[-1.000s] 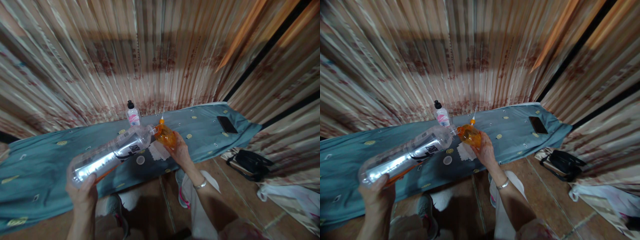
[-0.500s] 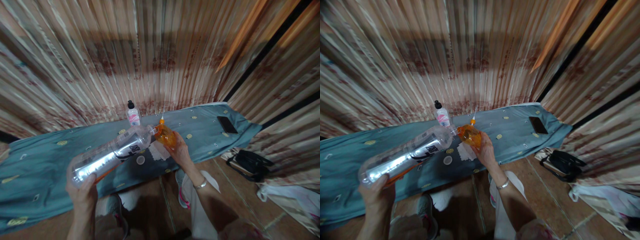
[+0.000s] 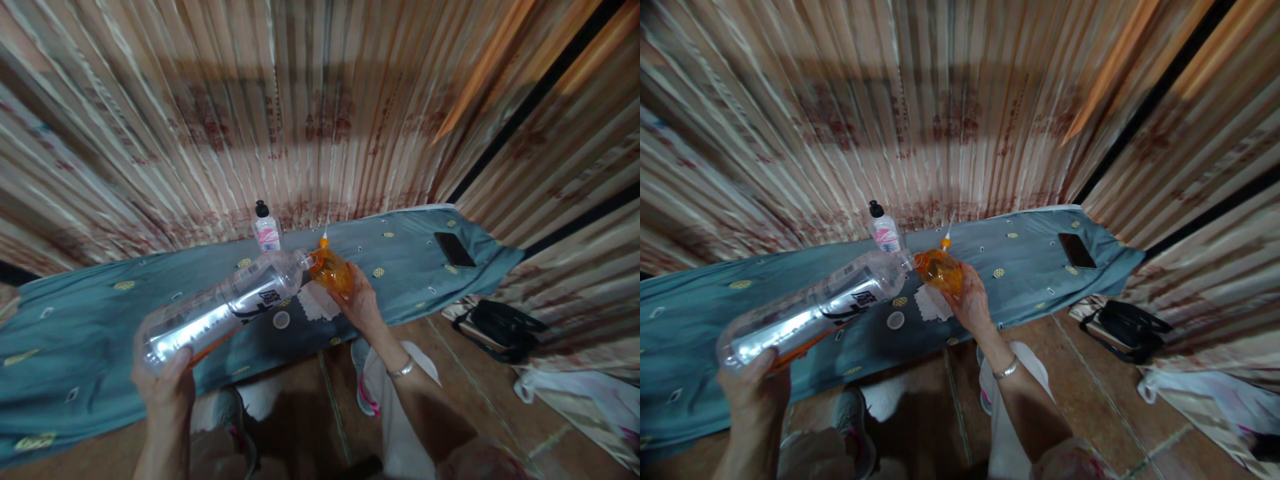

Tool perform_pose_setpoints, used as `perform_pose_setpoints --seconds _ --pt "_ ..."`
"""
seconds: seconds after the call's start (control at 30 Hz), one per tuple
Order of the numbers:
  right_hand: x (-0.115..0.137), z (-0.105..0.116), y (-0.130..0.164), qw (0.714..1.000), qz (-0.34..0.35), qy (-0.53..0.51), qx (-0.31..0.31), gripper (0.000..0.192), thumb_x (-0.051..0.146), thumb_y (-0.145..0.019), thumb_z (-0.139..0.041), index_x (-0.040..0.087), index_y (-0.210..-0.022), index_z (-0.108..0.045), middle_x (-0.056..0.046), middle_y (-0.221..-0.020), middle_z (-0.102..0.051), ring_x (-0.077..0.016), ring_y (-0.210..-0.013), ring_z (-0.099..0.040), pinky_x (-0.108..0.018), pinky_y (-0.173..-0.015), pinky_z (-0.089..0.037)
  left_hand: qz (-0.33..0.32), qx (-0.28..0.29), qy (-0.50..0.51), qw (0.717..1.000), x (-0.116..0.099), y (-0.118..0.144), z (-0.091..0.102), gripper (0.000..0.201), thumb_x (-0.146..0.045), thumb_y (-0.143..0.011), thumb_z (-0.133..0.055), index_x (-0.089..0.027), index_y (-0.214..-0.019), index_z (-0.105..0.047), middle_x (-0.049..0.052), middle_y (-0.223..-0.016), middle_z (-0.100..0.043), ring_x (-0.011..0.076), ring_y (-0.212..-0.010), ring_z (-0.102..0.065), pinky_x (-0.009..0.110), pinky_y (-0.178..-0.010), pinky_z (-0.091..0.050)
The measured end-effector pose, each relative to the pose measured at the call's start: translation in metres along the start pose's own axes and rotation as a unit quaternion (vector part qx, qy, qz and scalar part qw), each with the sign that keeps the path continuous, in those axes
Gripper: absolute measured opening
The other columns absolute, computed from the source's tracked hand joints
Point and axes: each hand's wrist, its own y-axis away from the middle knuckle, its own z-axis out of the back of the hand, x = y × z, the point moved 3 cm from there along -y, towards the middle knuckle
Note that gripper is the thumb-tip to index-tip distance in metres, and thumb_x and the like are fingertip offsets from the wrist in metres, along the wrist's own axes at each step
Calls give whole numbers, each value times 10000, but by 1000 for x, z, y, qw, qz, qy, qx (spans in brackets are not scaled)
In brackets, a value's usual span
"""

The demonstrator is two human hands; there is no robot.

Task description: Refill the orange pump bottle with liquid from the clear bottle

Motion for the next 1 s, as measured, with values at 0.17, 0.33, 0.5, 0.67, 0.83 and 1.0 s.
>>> perform_pose_setpoints --seconds 0.17,0.33,0.5,0.67,0.83,1.0 --pt "1 2 -2 1000 2 -12 10 774 366 -853 -733 148 -1503 -374 -218 -1365 -643 -348 -1291 -623 -560 -1073 -548 -5 5 -12 1000 2 -1 1 558 -481 -491 -825 -226 -966 -681 51 -957 -678 308 -970 -657 479 -905 -534" --pt "0 1 -1 1000 -8 -7 12 791 374 -846 -741 153 -1509 -371 -216 -1378 -632 -347 -1300 -615 -561 -1077 -544 4 -1 14 1000 3 -2 2 519 -420 -478 -848 -221 -926 -675 44 -989 -677 281 -967 -654 453 -953 -497" --pt "-3 0 0 1000 -10 -2 17 781 403 -845 -737 152 -1498 -389 -208 -1388 -627 -348 -1296 -621 -560 -1080 -543 12 -5 36 999 0 -1 -1 547 -416 -426 -865 -226 -904 -682 27 -948 -675 269 -937 -643 436 -931 -492" --pt "-3 0 1 1000 1 5 7 780 397 -849 -733 138 -1497 -386 -217 -1373 -635 -349 -1281 -628 -554 -1065 -557 1 4 34 999 0 0 0 531 -425 -463 -860 -225 -922 -685 33 -982 -671 253 -912 -641 409 -884 -505" --pt "-3 -1 0 1000 -3 -7 8 790 398 -849 -736 157 -1510 -377 -206 -1371 -639 -340 -1290 -623 -550 -1071 -550 -5 5 26 1000 1 0 0 538 -443 -469 -859 -220 -925 -681 35 -987 -667 258 -940 -642 397 -878 -505" --pt "-2 1 -1 1000 1 -28 0 792 398 -855 -725 198 -1532 -365 -182 -1361 -648 -342 -1276 -635 -554 -1066 -551 16 -7 56 998 0 0 -2 558 -392 -428 -877 -216 -920 -681 24 -951 -676 238 -924 -639 363 -866 -492"
